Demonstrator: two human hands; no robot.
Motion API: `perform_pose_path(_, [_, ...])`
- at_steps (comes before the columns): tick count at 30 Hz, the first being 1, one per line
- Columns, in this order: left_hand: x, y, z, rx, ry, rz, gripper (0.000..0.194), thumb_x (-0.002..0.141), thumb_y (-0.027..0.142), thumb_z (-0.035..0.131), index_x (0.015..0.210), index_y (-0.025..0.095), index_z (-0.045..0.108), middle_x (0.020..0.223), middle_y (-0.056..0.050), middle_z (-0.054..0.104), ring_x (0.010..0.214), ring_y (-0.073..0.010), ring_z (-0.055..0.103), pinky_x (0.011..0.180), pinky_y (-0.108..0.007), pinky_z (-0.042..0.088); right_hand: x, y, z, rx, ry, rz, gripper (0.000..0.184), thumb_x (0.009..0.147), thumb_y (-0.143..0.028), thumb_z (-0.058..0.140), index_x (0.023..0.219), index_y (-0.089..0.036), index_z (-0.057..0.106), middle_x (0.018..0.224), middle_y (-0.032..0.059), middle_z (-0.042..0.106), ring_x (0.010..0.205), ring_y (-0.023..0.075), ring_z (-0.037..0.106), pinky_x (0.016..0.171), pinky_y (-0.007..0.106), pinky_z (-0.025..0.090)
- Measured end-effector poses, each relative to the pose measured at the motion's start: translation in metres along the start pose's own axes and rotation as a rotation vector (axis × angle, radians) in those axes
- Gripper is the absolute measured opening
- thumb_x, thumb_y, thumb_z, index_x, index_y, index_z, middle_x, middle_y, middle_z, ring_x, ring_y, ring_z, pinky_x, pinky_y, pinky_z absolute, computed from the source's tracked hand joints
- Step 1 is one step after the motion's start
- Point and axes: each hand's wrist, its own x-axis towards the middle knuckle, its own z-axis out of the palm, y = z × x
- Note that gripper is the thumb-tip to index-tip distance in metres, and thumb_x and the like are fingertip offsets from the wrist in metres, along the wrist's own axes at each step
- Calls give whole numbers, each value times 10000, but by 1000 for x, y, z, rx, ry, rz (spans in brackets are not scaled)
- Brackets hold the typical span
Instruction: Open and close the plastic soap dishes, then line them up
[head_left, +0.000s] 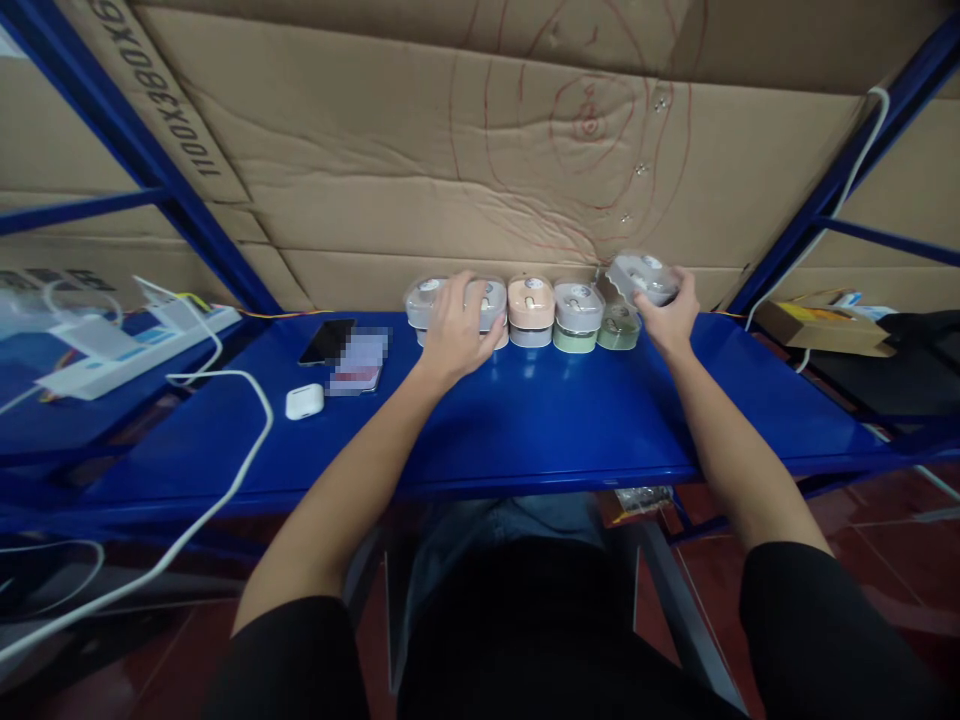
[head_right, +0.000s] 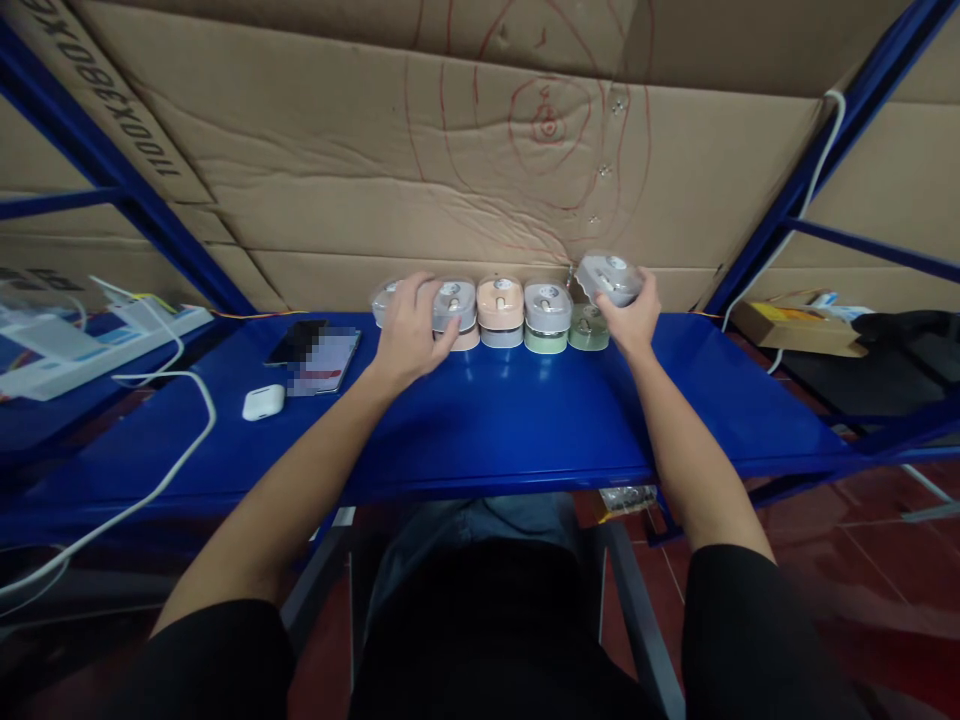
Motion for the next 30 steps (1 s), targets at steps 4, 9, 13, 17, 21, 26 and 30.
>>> perform_pose_path(4, [-21, 14, -6, -235, -187, -16, 689, 993, 532, 739, 1555, 170, 572, 1556, -242, 673, 1483, -413, 653, 1293, -603, 504, -16, -46, -19, 213, -194, -189, 979, 786, -790, 766, 1568, -238, 557, 1486, 186, 722, 1408, 445, 686, 1214, 709, 540])
perform_pose_path(9, [-40, 11, -14, -597, -468, -288, 1260, 731, 619, 988, 1755, 209, 378, 1736, -269, 538, 1579, -467, 590, 1319, -643, 482, -70, -116, -26, 414, -733, -278, 954, 769, -719, 838, 1579, -274, 597, 1587, 144, 686, 1487, 442, 643, 1277, 581, 524])
perform_pose_path(13, [-45, 7, -18, -680, -576, -267, 1331, 646, 610, 1052, 1743, 195, 422, 1790, -257, 484, 1686, -495, 448, 1394, -658, 363, -96, -128, -17, 511, -996, -328, 915, 759, -571, 900, 1570, -278, 594, 1632, 139, 670, 1501, 423, 638, 1318, 599, 483])
perform_pose_path(17, [-53, 11, -15, -763, -633, -297, 1221, 666, 575, 1047, 1682, 194, 488, 1723, -254, 563, 1625, -464, 541, 1356, -637, 425, -97, -113, -7, 537, -1144, -326, 964, 749, -538, 937, 1596, -255, 571, 1647, 159, 645, 1505, 416, 638, 1312, 589, 495])
perform_pose_path(21, [-61, 24, -7, -657, -598, -321, 1100, 665, 584, 1041, 1592, 238, 558, 1633, -214, 647, 1523, -460, 631, 1286, -650, 491, -98, -104, -2, 423, -1197, -388, 1060, 754, -581, 971, 1659, -248, 531, 1678, 186, 617, 1542, 435, 612, 1324, 638, 473])
perform_pose_path(26, [-66, 35, 0, -580, -635, -296, 1157, 683, 634, 1028, 1643, 252, 508, 1606, -208, 672, 1497, -475, 652, 1246, -665, 523, -117, -117, 1, 263, -1099, -493, 1184, 704, -737, 991, 1692, -261, 543, 1678, 208, 603, 1550, 496, 574, 1287, 700, 490])
perform_pose_path(30, [-63, 31, -6, -579, -675, -241, 1276, 697, 633, 1029, 1752, 271, 408, 1685, -217, 616, 1590, -486, 572, 1309, -669, 458, -118, -128, -4, 239, -1073, -533, 1049, 777, -771, 940, 1663, -324, 597, 1578, 156, 681, 1432, 453, 664, 1210, 646, 569])
